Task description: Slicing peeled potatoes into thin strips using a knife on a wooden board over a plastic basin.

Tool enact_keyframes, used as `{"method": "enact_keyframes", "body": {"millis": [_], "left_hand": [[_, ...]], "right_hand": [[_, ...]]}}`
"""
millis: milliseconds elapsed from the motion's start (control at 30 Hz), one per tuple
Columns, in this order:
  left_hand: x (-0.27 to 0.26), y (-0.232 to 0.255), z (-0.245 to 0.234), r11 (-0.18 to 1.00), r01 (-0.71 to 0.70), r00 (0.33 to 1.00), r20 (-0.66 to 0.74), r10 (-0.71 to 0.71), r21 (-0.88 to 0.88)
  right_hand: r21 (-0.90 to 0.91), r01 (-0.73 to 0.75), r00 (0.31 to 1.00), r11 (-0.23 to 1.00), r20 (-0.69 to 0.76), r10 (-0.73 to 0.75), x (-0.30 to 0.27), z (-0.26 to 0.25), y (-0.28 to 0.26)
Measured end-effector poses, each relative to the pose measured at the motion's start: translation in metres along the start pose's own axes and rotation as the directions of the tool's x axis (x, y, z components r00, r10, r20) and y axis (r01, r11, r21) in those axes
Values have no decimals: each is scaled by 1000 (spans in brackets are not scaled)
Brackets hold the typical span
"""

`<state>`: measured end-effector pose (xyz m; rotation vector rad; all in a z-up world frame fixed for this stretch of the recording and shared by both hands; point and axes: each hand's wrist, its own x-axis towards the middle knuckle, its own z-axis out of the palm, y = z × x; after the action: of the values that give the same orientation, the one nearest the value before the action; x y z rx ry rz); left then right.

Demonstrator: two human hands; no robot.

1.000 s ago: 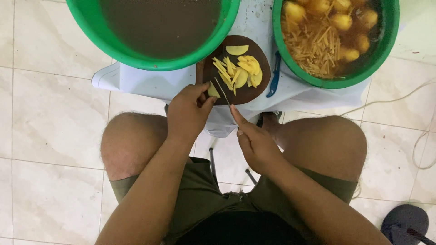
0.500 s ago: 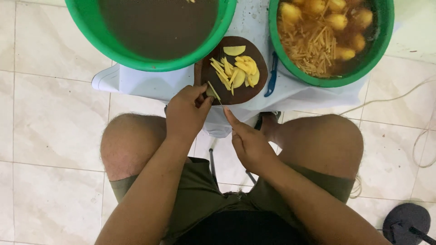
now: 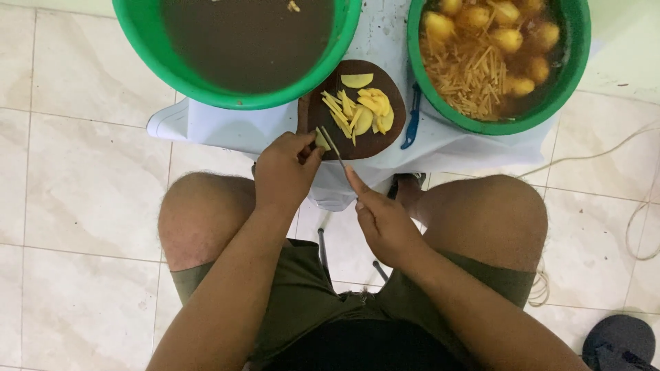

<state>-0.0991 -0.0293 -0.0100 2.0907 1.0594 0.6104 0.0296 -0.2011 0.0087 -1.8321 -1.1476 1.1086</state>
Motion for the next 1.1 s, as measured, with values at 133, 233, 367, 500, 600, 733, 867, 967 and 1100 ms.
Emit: {"method": "enact_keyframes", "body": {"millis": [133, 233, 367, 500, 600, 733, 867, 967, 1100], "left_hand": [[0, 3, -2, 1000, 10, 1000, -3, -10, 2], [0, 2, -2, 1000, 22, 1000, 10, -22, -5], [0, -2, 1, 1000, -16, 1000, -9, 16, 2], [0, -1, 1, 999, -20, 999, -33, 21, 32], [-1, -3, 0, 1000, -9, 999, -34, 10, 6], [-3, -5, 2, 999, -1, 999, -43, 2, 35], [-4, 0, -1, 999, -33, 998, -58, 34, 22], [-3, -5, 4, 999, -30, 997, -76, 33, 39], [-2, -9, 5, 999, -28, 998, -48, 29, 18]], "right_hand": [[16, 4, 1000, 1000, 5, -4, -2, 1, -1], [13, 4, 1000, 1000, 9, -5, 0, 1, -5], [-30, 15, 1000, 999, 8, -15, 8, 6, -5], [6, 13, 999, 1000, -39, -13, 9, 8, -5], [-4, 7, 999, 1000, -54, -7, 15, -1, -8], [25, -20, 999, 999, -37, 21, 5, -4, -17], [32, -11, 1000, 999, -10, 11, 0, 3, -7], [32, -4, 1000, 999, -3, 4, -1, 5, -3], [-6, -16, 999, 1000, 35, 16, 2, 5, -8]]}}
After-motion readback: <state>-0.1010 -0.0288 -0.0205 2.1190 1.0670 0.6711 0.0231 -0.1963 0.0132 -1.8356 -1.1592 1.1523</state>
